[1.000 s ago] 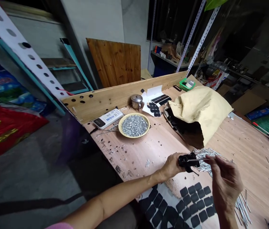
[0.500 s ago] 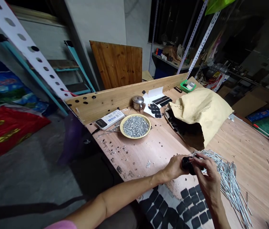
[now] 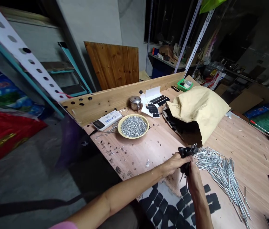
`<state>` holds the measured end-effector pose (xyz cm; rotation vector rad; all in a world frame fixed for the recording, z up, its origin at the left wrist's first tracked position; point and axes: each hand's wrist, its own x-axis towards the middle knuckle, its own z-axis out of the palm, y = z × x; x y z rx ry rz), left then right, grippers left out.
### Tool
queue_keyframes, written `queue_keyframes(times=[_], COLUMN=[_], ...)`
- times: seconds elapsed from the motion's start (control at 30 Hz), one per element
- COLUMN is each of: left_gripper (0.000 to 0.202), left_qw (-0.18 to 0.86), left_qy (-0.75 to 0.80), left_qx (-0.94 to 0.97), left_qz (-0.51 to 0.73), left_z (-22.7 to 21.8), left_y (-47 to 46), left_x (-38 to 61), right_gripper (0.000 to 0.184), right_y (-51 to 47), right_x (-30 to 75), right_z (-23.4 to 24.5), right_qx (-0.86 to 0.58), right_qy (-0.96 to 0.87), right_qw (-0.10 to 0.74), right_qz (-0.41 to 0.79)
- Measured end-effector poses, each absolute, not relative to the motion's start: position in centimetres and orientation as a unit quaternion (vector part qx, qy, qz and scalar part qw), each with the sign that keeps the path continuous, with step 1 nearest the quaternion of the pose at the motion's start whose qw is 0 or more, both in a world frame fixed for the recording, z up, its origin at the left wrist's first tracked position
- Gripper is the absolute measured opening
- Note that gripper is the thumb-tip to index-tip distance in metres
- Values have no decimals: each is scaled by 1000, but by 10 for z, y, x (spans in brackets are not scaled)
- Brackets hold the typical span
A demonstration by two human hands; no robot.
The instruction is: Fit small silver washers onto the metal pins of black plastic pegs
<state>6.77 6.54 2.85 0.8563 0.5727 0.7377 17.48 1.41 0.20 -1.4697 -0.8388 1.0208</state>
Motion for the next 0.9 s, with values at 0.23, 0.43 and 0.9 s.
queue_keyframes(times=[0.23, 0.43, 0.9], left_gripper=[49, 28, 16], left_qw=[632, 622, 799], left_qy=[369, 402, 374], left_qx=[562, 566, 398], left_qz=[386, 362, 251], left_z=[27, 25, 11], left_y=[72, 72, 83], left_x=[70, 69, 65], right_gripper=[58, 51, 47], right_y=[18, 14, 16], right_x=[167, 168, 173], right_z=[5, 0, -3], right_qx=[-572, -579, -641], right_qy=[-275, -274, -301], right_qw=[604, 607, 568], right_qz=[483, 470, 420])
